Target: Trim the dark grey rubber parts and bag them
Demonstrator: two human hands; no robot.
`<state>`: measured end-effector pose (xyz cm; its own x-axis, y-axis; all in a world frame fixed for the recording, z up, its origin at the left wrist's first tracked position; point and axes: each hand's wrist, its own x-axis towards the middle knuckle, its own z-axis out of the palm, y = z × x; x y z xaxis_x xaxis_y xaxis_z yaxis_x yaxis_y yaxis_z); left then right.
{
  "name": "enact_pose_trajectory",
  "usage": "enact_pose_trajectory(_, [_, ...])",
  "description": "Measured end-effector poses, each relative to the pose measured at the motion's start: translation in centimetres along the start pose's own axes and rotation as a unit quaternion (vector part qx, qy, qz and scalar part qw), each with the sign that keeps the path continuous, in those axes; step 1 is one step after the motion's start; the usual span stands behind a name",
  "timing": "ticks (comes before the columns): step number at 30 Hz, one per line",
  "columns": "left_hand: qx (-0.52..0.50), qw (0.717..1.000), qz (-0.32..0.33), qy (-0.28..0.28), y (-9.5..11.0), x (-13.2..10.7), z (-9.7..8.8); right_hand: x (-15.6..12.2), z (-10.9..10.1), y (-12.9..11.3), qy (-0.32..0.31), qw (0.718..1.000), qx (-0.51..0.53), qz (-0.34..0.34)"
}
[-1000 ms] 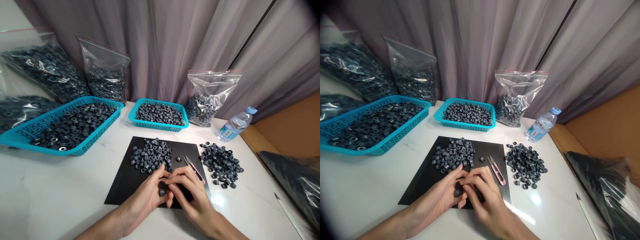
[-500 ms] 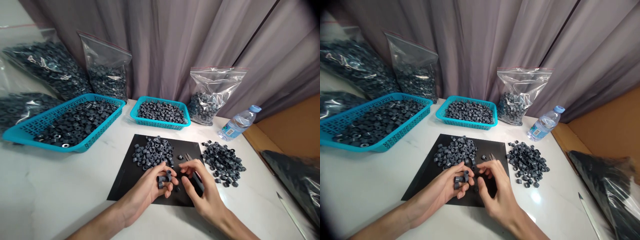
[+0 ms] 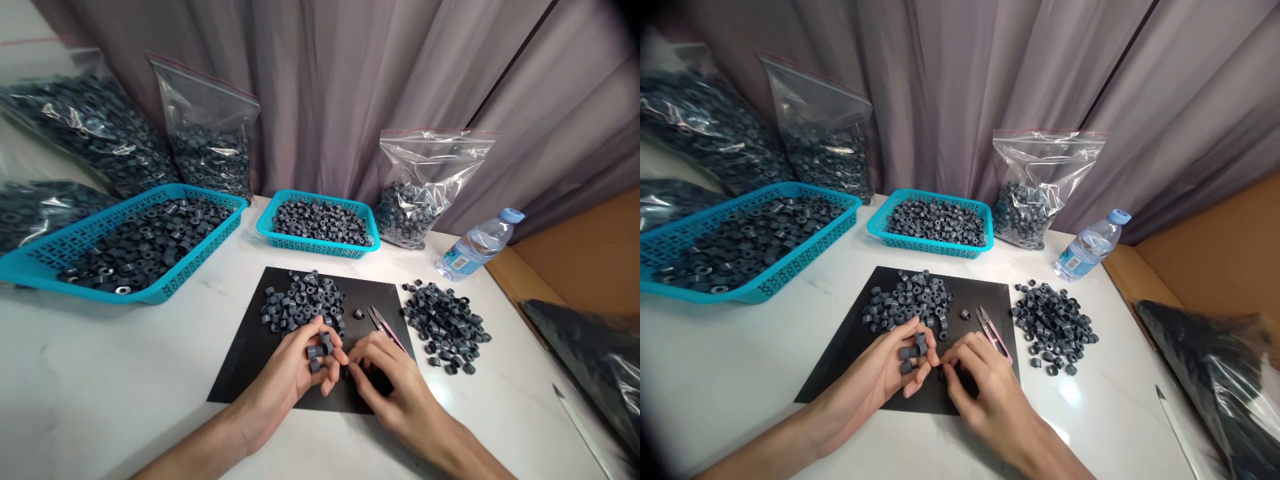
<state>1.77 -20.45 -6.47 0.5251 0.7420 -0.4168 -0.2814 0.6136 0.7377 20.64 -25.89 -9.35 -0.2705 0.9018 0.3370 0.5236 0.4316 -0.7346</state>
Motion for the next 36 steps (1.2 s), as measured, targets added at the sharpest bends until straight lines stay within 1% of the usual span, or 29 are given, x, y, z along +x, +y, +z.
enact_pose_trajectory(2, [0.017, 1.0, 0.015, -0.014, -0.2, 0.2, -0.1, 0.1, 0.0, 0.0, 0.064, 0.998, 0.022, 0.001])
enact_pose_trajectory(5, [0.048, 0.998, 0.029, -0.024, -0.4, 0.4, -0.2, 0.0, 0.3, -0.3, 0.157, 0.985, 0.062, 0.015])
enact_pose_trajectory(6, [0.057, 0.998, 0.031, -0.025, -0.5, 0.4, -0.2, 0.0, 0.5, -0.4, 0.176, 0.981, 0.079, 0.024])
enact_pose_trajectory(8, [0.07, 0.997, 0.033, -0.024, -0.7, 0.4, -0.1, -0.2, 0.9, -0.7, 0.19, 0.975, 0.109, 0.04])
enact_pose_trajectory(10, [0.075, 0.996, 0.032, -0.02, -1.0, 0.3, 0.0, -0.4, 1.3, -0.9, 0.19, 0.974, 0.118, 0.045])
enact_pose_trajectory(12, [0.075, 0.997, 0.027, -0.013, -1.2, 0.1, 0.1, -0.5, 1.6, -1.1, 0.182, 0.977, 0.109, 0.036])
enact_pose_trajectory(16, [0.061, 0.998, -0.01, 0.018, -1.4, -0.3, 0.2, -0.4, 1.6, -1.4, 0.163, 0.984, 0.071, 0.003])
enact_pose_trajectory(19, [0.041, 0.998, -0.041, 0.039, -1.5, -0.6, 0.2, -0.3, 1.5, -1.4, 0.147, 0.988, 0.056, -0.005])
enact_pose_trajectory(21, [0.029, 0.998, -0.051, 0.033, -1.4, -0.7, 0.2, -0.3, 1.5, -1.2, 0.142, 0.988, 0.052, -0.004])
enact_pose_trajectory(25, [0.012, 0.999, -0.047, 0.004, -0.8, -0.7, 0.3, -0.3, 1.5, -0.9, 0.137, 0.989, 0.057, 0.001])
enact_pose_trajectory(29, [0.018, 0.999, -0.044, 0.007, -0.5, -0.7, 0.3, -0.3, 1.3, -0.7, 0.128, 0.99, 0.065, 0.009])
enact_pose_trajectory(34, [0.059, 0.997, -0.025, -0.035, -0.4, -0.8, 0.1, -0.2, 1.1, -0.1, 0.166, 0.984, 0.055, 0.037])
enact_pose_trajectory(36, [0.066, 0.997, -0.02, -0.041, -0.3, -0.8, 0.1, 0.0, 1.1, 0.2, 0.166, 0.984, 0.04, 0.052])
